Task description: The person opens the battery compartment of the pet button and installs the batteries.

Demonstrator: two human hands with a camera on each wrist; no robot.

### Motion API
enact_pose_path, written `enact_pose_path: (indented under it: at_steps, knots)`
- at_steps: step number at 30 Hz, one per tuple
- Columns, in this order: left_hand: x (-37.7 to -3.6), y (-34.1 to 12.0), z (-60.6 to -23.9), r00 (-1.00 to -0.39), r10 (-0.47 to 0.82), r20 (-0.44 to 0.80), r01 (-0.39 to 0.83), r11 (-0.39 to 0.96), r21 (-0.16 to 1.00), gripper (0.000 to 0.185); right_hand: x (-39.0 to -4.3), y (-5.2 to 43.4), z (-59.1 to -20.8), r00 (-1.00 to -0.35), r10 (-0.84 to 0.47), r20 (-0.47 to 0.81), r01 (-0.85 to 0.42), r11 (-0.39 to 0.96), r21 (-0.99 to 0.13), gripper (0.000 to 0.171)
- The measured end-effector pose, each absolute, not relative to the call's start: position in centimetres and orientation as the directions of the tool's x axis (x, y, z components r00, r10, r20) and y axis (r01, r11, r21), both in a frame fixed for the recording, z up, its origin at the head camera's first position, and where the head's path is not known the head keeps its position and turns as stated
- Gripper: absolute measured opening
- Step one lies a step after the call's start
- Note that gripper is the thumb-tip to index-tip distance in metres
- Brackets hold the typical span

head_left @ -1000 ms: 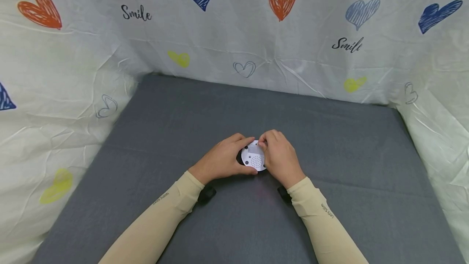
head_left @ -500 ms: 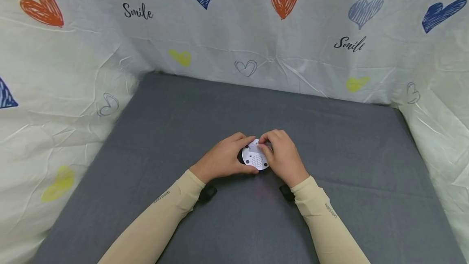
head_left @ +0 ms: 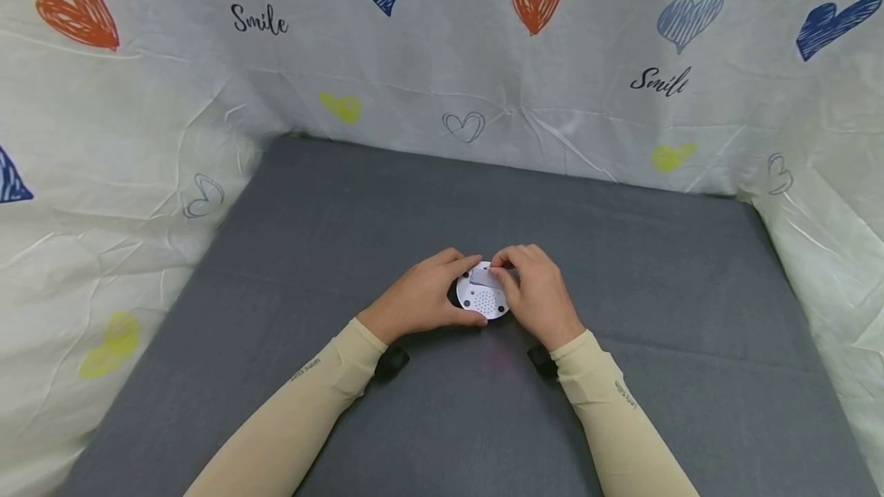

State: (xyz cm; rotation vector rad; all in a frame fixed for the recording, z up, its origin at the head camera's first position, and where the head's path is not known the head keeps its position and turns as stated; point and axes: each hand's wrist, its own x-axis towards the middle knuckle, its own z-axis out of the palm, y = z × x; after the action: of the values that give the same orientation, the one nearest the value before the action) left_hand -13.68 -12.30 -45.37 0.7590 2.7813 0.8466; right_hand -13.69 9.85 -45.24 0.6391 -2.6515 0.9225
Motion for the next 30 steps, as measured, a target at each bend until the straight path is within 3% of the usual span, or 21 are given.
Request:
enact_pose_path:
  at_steps: [7,19,30]
  knots:
    - [-13.9,-11.9,-45.2,-0.868,0.496,0.007,0.418,0.724,0.549,0.099,-13.7,12.7,-44.1,-0.915,-0.242,0.322,-0.386,0.757,-0.527,0.005]
    - [-13.5,-12.4,-45.6,-0.879,0.477,-0.004,0.392,0.727,0.564,0.098,-12.0,23.9,-45.6,-0.991,-0.095,0.097,-0.132,0.841,-0.525,0.005]
    - [-13.8,-12.0,-45.5,-0.882,0.47,-0.028,0.378,0.741,0.555,0.098,-11.2,26.7,-46.8,-0.995,-0.086,0.056,-0.103,0.86,-0.5,0.005]
